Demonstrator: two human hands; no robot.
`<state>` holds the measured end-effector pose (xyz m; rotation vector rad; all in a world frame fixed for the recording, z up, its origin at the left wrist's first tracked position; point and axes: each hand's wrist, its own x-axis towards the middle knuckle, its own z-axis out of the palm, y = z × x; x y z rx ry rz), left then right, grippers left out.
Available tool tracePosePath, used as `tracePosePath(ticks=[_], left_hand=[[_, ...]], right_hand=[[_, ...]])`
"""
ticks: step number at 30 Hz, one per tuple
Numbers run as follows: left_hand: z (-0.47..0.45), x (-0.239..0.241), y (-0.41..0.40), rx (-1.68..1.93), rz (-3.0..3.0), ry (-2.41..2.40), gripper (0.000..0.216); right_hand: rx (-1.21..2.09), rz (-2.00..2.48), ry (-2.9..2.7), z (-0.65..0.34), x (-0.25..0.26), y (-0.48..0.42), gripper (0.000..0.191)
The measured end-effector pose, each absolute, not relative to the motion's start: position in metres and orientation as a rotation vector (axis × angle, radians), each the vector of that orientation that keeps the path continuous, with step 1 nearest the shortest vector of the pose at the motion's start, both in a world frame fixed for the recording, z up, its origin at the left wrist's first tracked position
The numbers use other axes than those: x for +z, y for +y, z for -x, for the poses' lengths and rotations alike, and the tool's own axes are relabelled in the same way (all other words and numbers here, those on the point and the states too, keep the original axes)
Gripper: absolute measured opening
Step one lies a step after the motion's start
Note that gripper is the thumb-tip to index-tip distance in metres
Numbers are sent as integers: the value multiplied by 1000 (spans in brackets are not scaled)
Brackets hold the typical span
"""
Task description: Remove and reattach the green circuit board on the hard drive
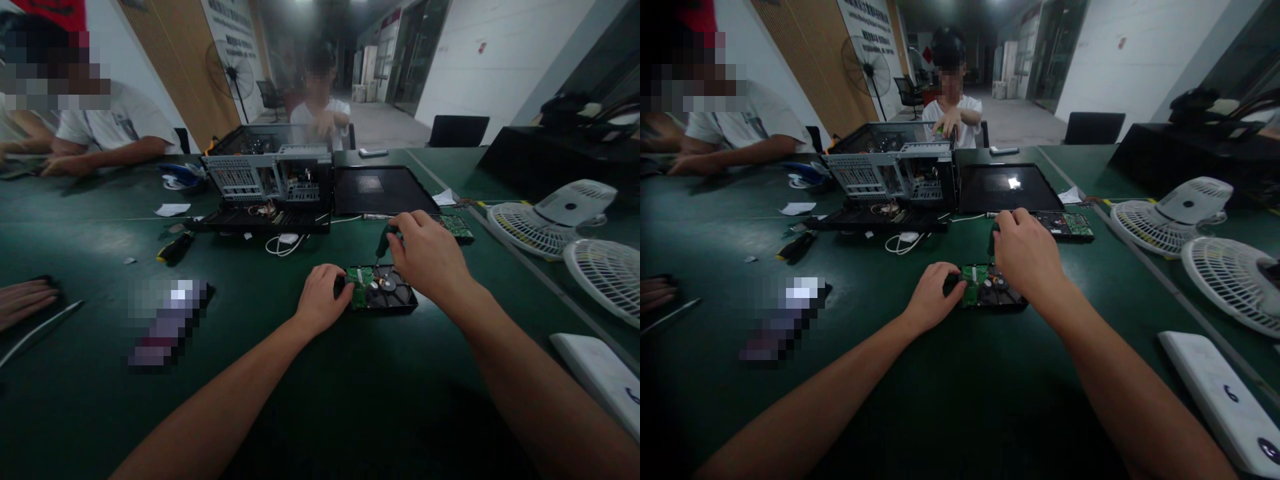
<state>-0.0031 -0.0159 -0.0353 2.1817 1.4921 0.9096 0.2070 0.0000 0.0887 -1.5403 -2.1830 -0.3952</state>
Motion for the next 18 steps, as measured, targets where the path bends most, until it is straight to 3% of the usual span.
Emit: tracePosePath(ticks=[18], left_hand=[[4,-41,-14,965,-2183,1489,18]], right_hand=[[-411,1566,-2072,-194,74,3,23]])
